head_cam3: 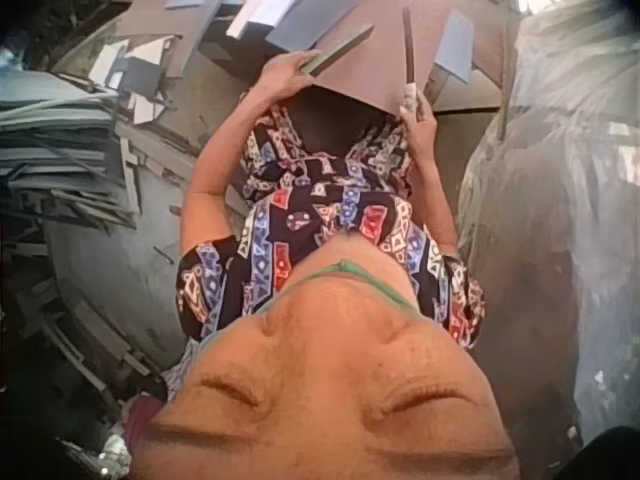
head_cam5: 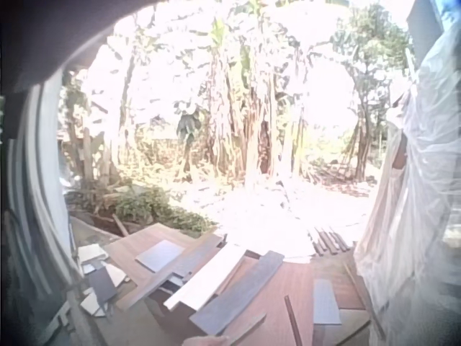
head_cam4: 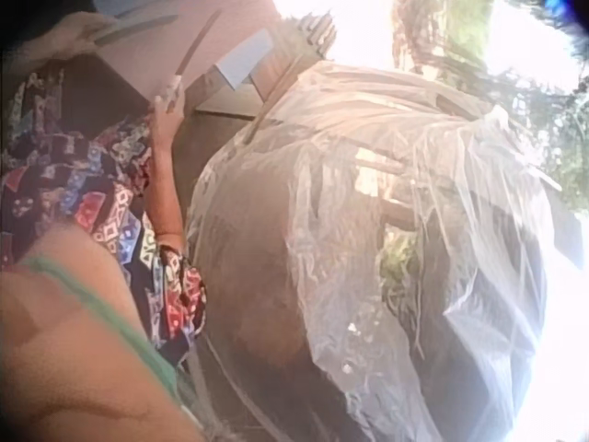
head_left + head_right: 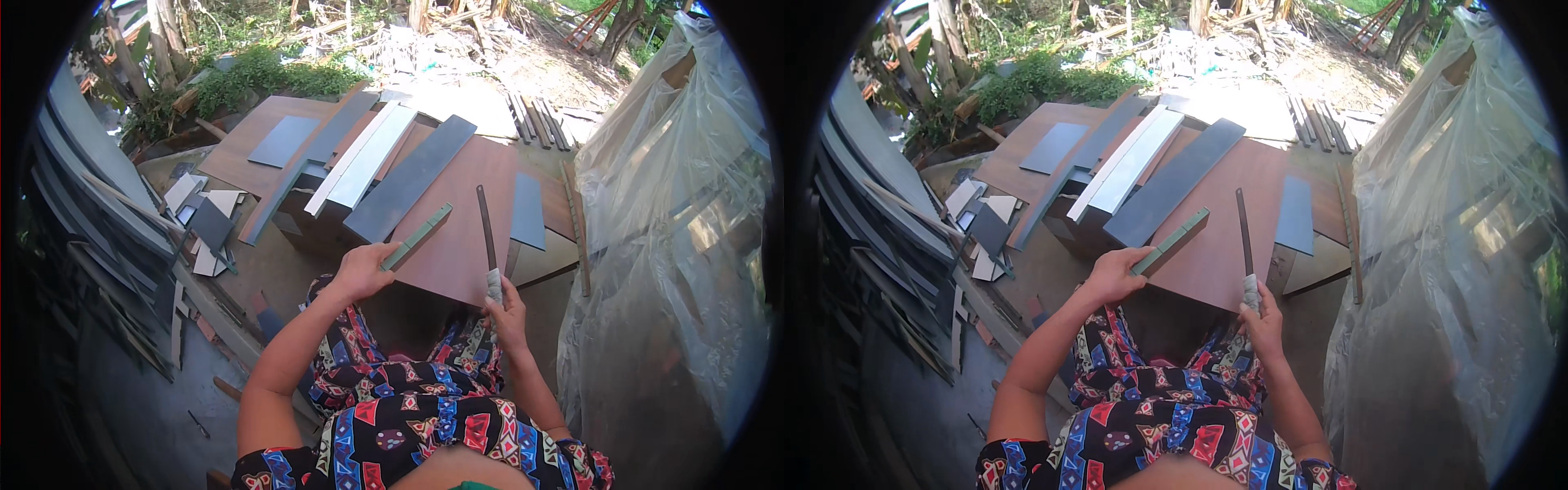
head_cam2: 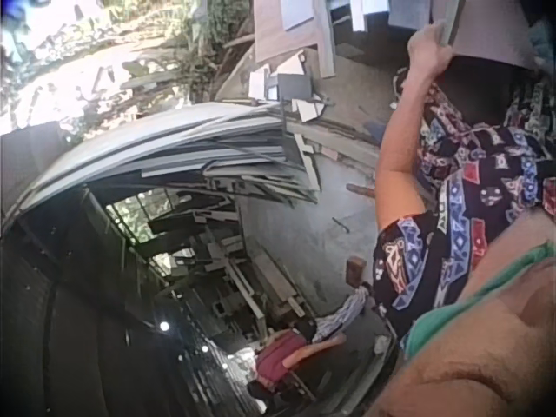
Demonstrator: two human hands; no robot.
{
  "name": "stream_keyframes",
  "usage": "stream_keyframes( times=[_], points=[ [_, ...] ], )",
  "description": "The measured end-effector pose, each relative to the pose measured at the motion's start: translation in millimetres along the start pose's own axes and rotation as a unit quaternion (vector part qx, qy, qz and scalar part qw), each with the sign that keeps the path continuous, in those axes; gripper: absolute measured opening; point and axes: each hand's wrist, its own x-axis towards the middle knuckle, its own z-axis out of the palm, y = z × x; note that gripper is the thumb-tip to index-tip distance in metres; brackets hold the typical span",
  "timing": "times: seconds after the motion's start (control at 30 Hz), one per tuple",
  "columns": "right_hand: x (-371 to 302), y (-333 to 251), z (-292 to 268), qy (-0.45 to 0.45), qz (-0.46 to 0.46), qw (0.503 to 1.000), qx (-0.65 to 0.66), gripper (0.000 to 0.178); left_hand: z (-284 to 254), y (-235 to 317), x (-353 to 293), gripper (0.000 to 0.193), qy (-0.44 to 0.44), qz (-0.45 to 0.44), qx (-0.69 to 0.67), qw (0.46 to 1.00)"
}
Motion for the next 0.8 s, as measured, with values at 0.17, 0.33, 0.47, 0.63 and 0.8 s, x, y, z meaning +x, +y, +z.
stream_keyframes(
  times=[0.17,0.33,0.47,0.63,0.8],
  points=[
    [-8.9,-17.5,-5.6,0.007,-0.021,0.998,-0.054,0.059,20.0,-3.1,43.1,0.054,-0.036,0.021,0.092,0.995],
    [3.0,-22.0,-6.2,-0.054,-0.095,0.963,-0.248,0.052,31.1,-16.3,49.3,0.051,0.004,0.022,0.144,0.989],
    [23.9,-13.4,-3.0,-0.053,-0.142,0.944,-0.292,0.052,36.5,-13.6,48.7,0.044,0.032,0.027,0.163,0.986],
    [48.3,-1.9,-0.5,-0.05,-0.132,0.927,-0.347,0.052,48.3,-11.4,58.1,0.036,0.019,-0.023,0.204,0.978],
    [57.0,6.7,-0.2,-0.054,-0.147,0.92,-0.36,0.054,63.1,0.1,75.6,0.032,0.035,-0.027,0.232,0.972]
  ],
)
